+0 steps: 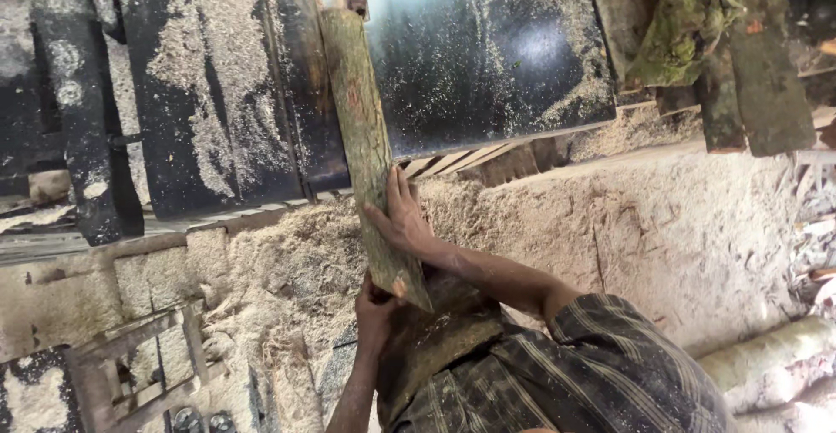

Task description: The person saws wooden logs by feeding them through a circular saw bench by hand, while another person assists by moving logs onto the table.

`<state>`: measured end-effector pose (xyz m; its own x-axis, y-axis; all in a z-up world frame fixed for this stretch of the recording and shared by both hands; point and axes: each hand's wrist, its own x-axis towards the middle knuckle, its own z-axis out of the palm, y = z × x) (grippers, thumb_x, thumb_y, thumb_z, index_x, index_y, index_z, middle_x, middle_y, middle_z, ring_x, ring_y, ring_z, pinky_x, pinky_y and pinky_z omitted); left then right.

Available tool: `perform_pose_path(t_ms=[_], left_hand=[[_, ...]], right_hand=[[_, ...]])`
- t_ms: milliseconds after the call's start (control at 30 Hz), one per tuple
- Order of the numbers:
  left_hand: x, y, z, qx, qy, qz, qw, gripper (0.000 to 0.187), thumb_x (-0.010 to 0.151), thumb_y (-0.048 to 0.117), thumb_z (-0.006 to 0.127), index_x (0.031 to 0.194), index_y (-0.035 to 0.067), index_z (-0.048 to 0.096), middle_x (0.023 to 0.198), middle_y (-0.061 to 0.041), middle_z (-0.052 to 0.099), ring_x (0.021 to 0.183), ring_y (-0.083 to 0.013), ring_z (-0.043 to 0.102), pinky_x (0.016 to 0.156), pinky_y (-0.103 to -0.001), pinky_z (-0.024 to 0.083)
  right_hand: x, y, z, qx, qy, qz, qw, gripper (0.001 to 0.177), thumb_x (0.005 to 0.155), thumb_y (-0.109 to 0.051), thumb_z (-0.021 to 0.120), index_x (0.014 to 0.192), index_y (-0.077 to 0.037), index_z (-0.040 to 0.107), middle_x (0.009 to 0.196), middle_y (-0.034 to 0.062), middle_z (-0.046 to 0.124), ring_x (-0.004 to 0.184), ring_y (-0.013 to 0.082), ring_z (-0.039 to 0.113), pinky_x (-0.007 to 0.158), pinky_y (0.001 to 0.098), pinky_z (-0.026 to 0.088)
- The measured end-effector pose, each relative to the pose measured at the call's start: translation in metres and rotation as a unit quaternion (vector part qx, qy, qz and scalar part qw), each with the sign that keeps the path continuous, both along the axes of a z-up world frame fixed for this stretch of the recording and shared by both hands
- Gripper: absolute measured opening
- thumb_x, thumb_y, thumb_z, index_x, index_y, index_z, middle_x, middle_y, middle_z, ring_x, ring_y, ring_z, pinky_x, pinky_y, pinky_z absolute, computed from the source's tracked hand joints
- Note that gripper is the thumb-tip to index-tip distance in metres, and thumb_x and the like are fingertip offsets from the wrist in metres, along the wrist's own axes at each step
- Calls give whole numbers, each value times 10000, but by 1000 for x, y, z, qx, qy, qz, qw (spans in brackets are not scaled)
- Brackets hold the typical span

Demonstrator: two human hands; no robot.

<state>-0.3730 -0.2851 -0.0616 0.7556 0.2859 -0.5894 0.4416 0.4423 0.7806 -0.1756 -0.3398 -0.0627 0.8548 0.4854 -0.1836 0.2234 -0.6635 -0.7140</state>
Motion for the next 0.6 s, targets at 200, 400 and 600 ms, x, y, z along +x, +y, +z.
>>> perform_pose_path(t_ms=[200, 400, 600], left_hand=[[76, 18, 23, 52, 46, 13, 997, 752, 865, 7, 686, 1562, 99, 419, 1285, -103, 714, 1102, -237, 724, 873, -398, 637], [123, 24, 1, 29, -131, 118, 984, 764, 869, 31, 719, 1571, 41, 418, 1200, -161, 710, 1084, -256, 691, 948, -420, 620], [108, -3, 36, 197, -84, 162, 963, 882, 849, 290, 794, 1550, 33, 324, 1471, -177, 477, 1287, -316, 558, 1009, -458, 583]], right_hand=[[78, 38, -3, 11, 14, -53, 998, 1038, 933, -604, 552, 1606, 67, 134, 1598, 300, 338, 1351, 447, 354, 1115, 631, 412], [131, 65, -37, 24, -70, -78, 994, 1016, 955, -585, 637, 1602, 69, 205, 1594, 344, 347, 1381, 490, 347, 1170, 639, 334], [122, 44, -19, 89, -29, -20, 995, 1006, 977, -549, 610, 1614, 51, 114, 1655, 341, 133, 1460, 474, 315, 1225, 575, 307]])
